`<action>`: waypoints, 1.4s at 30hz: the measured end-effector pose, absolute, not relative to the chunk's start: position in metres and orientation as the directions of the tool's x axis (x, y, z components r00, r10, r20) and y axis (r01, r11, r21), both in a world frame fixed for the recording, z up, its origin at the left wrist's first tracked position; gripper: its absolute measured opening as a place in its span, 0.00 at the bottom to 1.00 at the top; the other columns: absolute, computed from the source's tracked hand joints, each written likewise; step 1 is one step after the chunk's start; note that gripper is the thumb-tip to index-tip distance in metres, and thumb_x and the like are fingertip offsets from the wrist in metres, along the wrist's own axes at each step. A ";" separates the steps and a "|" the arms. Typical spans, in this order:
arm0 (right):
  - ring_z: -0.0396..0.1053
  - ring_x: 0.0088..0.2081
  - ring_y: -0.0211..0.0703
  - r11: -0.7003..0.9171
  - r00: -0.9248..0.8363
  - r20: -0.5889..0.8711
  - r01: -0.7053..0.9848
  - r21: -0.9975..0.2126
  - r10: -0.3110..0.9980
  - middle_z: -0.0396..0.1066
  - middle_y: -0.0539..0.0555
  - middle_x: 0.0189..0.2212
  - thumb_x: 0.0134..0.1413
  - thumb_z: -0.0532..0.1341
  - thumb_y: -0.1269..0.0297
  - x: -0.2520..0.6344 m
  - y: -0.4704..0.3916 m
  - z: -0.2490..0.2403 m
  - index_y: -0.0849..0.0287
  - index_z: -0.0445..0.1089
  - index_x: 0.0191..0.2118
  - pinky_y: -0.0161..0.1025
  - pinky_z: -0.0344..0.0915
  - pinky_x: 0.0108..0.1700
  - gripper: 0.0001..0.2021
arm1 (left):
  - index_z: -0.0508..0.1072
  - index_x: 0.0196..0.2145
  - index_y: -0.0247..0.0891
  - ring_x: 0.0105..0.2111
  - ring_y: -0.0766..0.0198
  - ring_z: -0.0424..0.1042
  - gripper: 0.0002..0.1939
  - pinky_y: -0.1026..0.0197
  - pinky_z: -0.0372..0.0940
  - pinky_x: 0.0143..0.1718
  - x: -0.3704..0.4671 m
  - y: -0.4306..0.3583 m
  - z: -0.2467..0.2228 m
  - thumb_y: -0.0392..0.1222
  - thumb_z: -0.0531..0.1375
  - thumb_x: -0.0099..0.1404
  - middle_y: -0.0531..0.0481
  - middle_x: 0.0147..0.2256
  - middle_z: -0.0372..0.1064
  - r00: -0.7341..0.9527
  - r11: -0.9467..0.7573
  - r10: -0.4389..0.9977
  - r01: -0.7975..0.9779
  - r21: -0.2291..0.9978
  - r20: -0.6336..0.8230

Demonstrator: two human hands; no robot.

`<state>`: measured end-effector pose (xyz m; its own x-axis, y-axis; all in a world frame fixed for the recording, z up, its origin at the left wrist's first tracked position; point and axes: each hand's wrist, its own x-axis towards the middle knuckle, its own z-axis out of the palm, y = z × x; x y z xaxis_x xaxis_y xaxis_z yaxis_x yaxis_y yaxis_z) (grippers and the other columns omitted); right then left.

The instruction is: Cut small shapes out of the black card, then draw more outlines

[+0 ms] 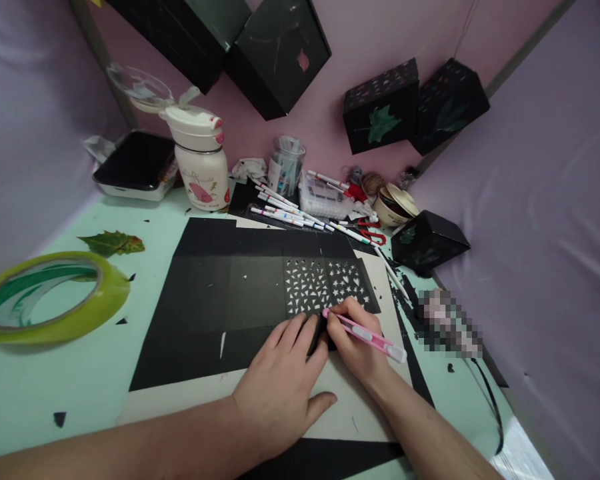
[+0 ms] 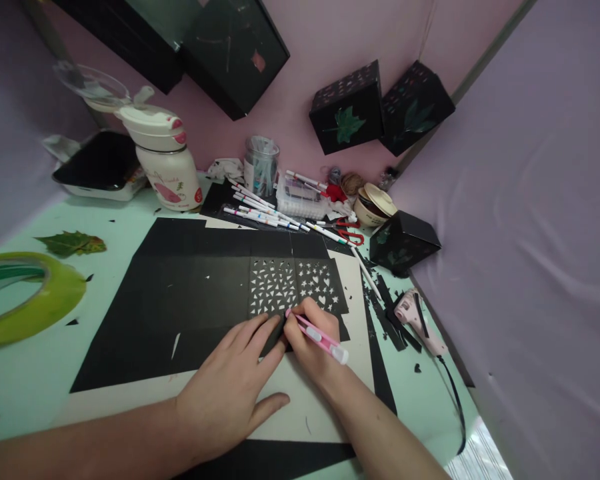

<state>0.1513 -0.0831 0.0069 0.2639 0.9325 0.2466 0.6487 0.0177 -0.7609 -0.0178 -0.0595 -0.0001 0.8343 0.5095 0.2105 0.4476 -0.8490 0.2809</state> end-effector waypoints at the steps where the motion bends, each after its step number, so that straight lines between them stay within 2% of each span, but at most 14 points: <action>1: 0.61 0.22 0.35 0.023 0.258 0.249 0.649 -0.761 0.934 0.64 0.45 0.20 0.54 0.57 0.69 0.152 -0.083 0.006 0.57 0.63 0.27 0.32 0.59 0.26 0.06 | 0.65 0.57 0.35 0.59 0.43 0.57 0.33 0.43 0.56 0.57 -0.018 -0.060 0.000 0.62 0.53 0.64 0.36 0.60 0.58 0.835 -0.849 0.509 0.447 0.282 0.208; 13: 0.56 0.19 0.33 0.066 0.222 0.254 0.616 -0.785 0.941 0.59 0.43 0.17 0.52 0.57 0.71 0.150 -0.083 0.007 0.57 0.60 0.24 0.32 0.55 0.24 0.08 | 0.65 0.57 0.37 0.60 0.44 0.56 0.31 0.43 0.53 0.59 -0.018 -0.059 -0.003 0.62 0.53 0.65 0.37 0.61 0.57 0.834 -0.845 0.512 0.446 0.297 0.204; 20: 0.64 0.26 0.37 0.008 0.352 0.224 0.522 -0.853 0.909 0.68 0.47 0.24 0.56 0.59 0.68 0.164 -0.086 0.015 0.57 0.67 0.31 0.33 0.61 0.29 0.03 | 0.64 0.58 0.36 0.59 0.43 0.57 0.33 0.43 0.55 0.57 -0.018 -0.059 -0.001 0.63 0.52 0.65 0.35 0.60 0.58 0.836 -0.855 0.504 0.448 0.263 0.218; 22: 0.67 0.29 0.37 0.014 0.264 0.174 0.517 -0.856 0.949 0.71 0.48 0.28 0.57 0.61 0.66 0.175 -0.083 0.025 0.56 0.70 0.34 0.33 0.63 0.31 0.02 | 0.65 0.58 0.36 0.59 0.43 0.57 0.33 0.44 0.55 0.57 -0.018 -0.058 0.000 0.63 0.51 0.65 0.34 0.60 0.58 0.836 -0.855 0.505 0.450 0.257 0.215; 26: 0.70 0.34 0.39 0.001 0.050 0.028 0.474 -0.881 0.998 0.75 0.50 0.33 0.55 0.63 0.65 0.198 -0.067 0.038 0.55 0.75 0.39 0.34 0.64 0.34 0.05 | 0.65 0.58 0.36 0.59 0.43 0.58 0.33 0.44 0.56 0.56 -0.019 -0.059 0.000 0.63 0.51 0.66 0.34 0.59 0.59 0.838 -0.859 0.501 0.451 0.241 0.218; 30: 0.70 0.33 0.39 0.072 -0.116 0.030 0.382 -0.921 0.993 0.75 0.52 0.32 0.54 0.62 0.68 0.209 -0.053 0.030 0.57 0.76 0.33 0.35 0.64 0.34 0.05 | 0.66 0.57 0.35 0.58 0.43 0.59 0.32 0.44 0.57 0.55 -0.018 -0.058 0.001 0.62 0.51 0.65 0.34 0.59 0.60 0.838 -0.864 0.495 0.449 0.227 0.229; 36: 0.61 0.23 0.35 0.028 -0.084 -0.007 0.408 -0.912 0.996 0.68 0.47 0.22 0.49 0.62 0.71 0.214 -0.057 0.016 0.58 0.69 0.27 0.33 0.56 0.25 0.03 | 0.66 0.57 0.36 0.57 0.46 0.59 0.31 0.45 0.56 0.56 -0.018 -0.056 0.003 0.62 0.51 0.66 0.39 0.58 0.62 0.842 -0.869 0.485 0.433 0.239 0.237; 42: 0.64 0.26 0.37 0.056 -0.098 0.018 0.398 -0.916 0.995 0.70 0.50 0.24 0.49 0.62 0.69 0.213 -0.057 0.012 0.58 0.68 0.26 0.35 0.60 0.28 0.04 | 0.66 0.57 0.37 0.57 0.47 0.58 0.31 0.46 0.53 0.58 -0.018 -0.056 0.003 0.62 0.50 0.67 0.42 0.57 0.63 0.845 -0.867 0.486 0.435 0.241 0.222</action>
<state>0.2132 -0.0575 0.0120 -0.0976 0.9951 0.0180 0.3983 0.0557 -0.9156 -0.0176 -0.0561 0.0027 0.8453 0.4859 0.2221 0.4354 -0.8675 0.2407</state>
